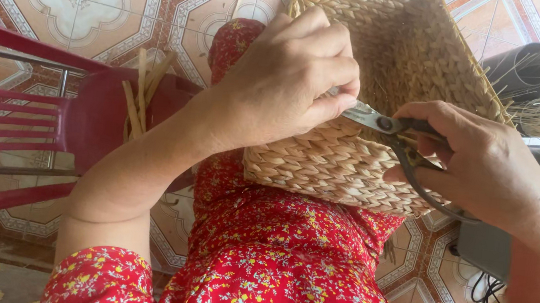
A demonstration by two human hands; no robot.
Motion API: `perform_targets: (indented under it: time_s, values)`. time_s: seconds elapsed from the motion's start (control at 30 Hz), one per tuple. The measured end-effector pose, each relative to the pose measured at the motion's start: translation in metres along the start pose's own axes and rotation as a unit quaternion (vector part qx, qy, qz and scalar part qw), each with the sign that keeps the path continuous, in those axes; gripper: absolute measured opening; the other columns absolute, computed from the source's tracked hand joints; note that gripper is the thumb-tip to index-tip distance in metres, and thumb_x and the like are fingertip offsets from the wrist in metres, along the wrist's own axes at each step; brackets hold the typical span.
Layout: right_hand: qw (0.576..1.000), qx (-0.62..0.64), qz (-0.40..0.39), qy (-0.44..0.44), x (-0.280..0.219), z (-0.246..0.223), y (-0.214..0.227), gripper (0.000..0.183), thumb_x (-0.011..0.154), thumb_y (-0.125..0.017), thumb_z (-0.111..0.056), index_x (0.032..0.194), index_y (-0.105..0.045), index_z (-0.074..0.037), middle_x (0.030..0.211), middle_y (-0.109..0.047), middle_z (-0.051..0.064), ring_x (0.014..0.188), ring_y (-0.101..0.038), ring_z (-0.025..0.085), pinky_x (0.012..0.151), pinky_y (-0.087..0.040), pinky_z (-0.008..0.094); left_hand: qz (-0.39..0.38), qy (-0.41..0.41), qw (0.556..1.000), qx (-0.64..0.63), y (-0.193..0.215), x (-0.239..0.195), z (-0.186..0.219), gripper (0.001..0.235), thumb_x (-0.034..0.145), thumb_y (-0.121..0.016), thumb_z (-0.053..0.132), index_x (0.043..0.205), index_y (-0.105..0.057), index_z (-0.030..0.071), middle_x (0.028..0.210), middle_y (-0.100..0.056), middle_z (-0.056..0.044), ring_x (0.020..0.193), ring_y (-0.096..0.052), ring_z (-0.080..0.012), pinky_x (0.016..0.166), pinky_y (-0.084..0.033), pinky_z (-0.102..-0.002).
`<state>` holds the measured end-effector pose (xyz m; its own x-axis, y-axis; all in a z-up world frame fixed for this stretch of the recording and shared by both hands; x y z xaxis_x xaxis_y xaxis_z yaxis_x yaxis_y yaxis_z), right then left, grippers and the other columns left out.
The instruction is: The person weaves a rectangular basket using dried palm leaves, interlacing strands by hand and trimming excess material with scissors. The person works on the basket's rim and interior, adjusting the weave and cutting protruding ends.
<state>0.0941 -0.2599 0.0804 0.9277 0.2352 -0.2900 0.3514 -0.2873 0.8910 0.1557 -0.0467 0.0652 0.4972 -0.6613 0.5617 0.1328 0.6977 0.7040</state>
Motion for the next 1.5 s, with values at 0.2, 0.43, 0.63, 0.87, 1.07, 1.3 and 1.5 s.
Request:
perform_targets:
  time_s: [0.2,0.43,0.63,0.87,1.07,1.3,1.5]
  values:
    - [0.999,-0.032,-0.004,-0.002,-0.003,0.01,0.002,0.062,0.069,-0.091,-0.031,0.125,-0.07,-0.017,0.068,-0.069,0.007,0.058,-0.065,0.018,0.054,-0.054,0.034,0.043,0.021,0.999,-0.013,0.025,0.001,-0.007,0.014,0.099,-0.081,0.012,0.091,-0.071,0.011,0.092,-0.062,0.001,0.093,-0.057,-0.0196,0.084,-0.048,-0.036]
    - [0.999,-0.032,-0.029,-0.007,-0.002,0.024,-0.005,0.059,0.07,-0.09,-0.042,0.122,-0.071,-0.021,0.071,-0.074,0.002,0.064,-0.068,0.014,0.056,-0.057,0.031,0.079,0.042,0.996,-0.015,0.06,-0.012,-0.012,0.011,0.099,-0.078,0.003,0.094,-0.069,0.004,0.092,-0.064,-0.005,0.093,-0.061,-0.0231,0.084,-0.05,-0.039]
    - [0.997,-0.073,-0.04,0.004,0.013,0.026,0.002,0.084,0.058,-0.092,-0.051,0.131,-0.065,-0.018,0.09,-0.066,0.004,0.08,-0.073,0.015,0.068,-0.059,0.035,0.068,0.154,0.978,-0.127,0.064,-0.022,-0.018,0.008,0.101,-0.077,0.009,0.101,-0.069,0.008,0.095,-0.062,-0.001,0.092,-0.062,-0.0152,0.081,-0.052,-0.033]
    - [0.991,-0.122,-0.029,0.052,0.021,-0.003,0.003,0.076,0.063,-0.088,-0.054,0.126,-0.064,-0.018,0.086,-0.071,-0.001,0.075,-0.071,0.021,0.064,-0.056,0.037,0.028,0.055,0.998,-0.02,0.038,-0.027,-0.013,0.018,0.094,-0.089,0.02,0.092,-0.073,0.012,0.087,-0.059,0.0,0.088,-0.054,-0.0188,0.08,-0.048,-0.037]
    - [0.993,-0.08,-0.01,0.09,0.024,-0.018,0.004,0.075,0.063,-0.089,-0.051,0.125,-0.066,-0.014,0.081,-0.07,0.002,0.069,-0.068,0.022,0.06,-0.055,0.037,0.019,0.05,0.999,-0.003,0.028,-0.022,-0.014,0.015,0.094,-0.084,0.016,0.089,-0.07,0.012,0.088,-0.059,0.002,0.09,-0.055,-0.0175,0.08,-0.048,-0.036]
    - [0.995,-0.035,0.007,0.091,0.019,-0.016,0.001,0.061,0.065,-0.092,-0.037,0.117,-0.07,-0.013,0.067,-0.068,0.007,0.056,-0.066,0.02,0.053,-0.053,0.035,0.017,0.018,0.999,0.03,0.025,-0.022,-0.013,0.018,0.088,-0.084,0.014,0.079,-0.068,0.013,0.088,-0.059,0.002,0.093,-0.057,-0.0189,0.084,-0.049,-0.039]
    - [0.99,-0.028,0.035,0.132,0.011,-0.015,0.002,0.048,0.073,-0.085,-0.03,0.114,-0.07,-0.012,0.078,-0.074,0.003,0.062,-0.069,0.015,0.055,-0.053,0.033,0.052,0.051,0.997,-0.023,0.044,-0.009,-0.009,0.018,0.108,-0.078,0.012,0.093,-0.068,0.012,0.09,-0.062,0.002,0.09,-0.061,-0.0149,0.086,-0.05,-0.034]
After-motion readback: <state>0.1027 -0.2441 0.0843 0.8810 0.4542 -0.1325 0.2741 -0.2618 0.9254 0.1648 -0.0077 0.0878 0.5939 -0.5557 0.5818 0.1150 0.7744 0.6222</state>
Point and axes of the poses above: each hand's wrist, its own x-axis towards the middle knuckle, its own y-axis out of the back of the hand, z = x × y, the point moved 5 cm from there along x, towards the middle knuckle
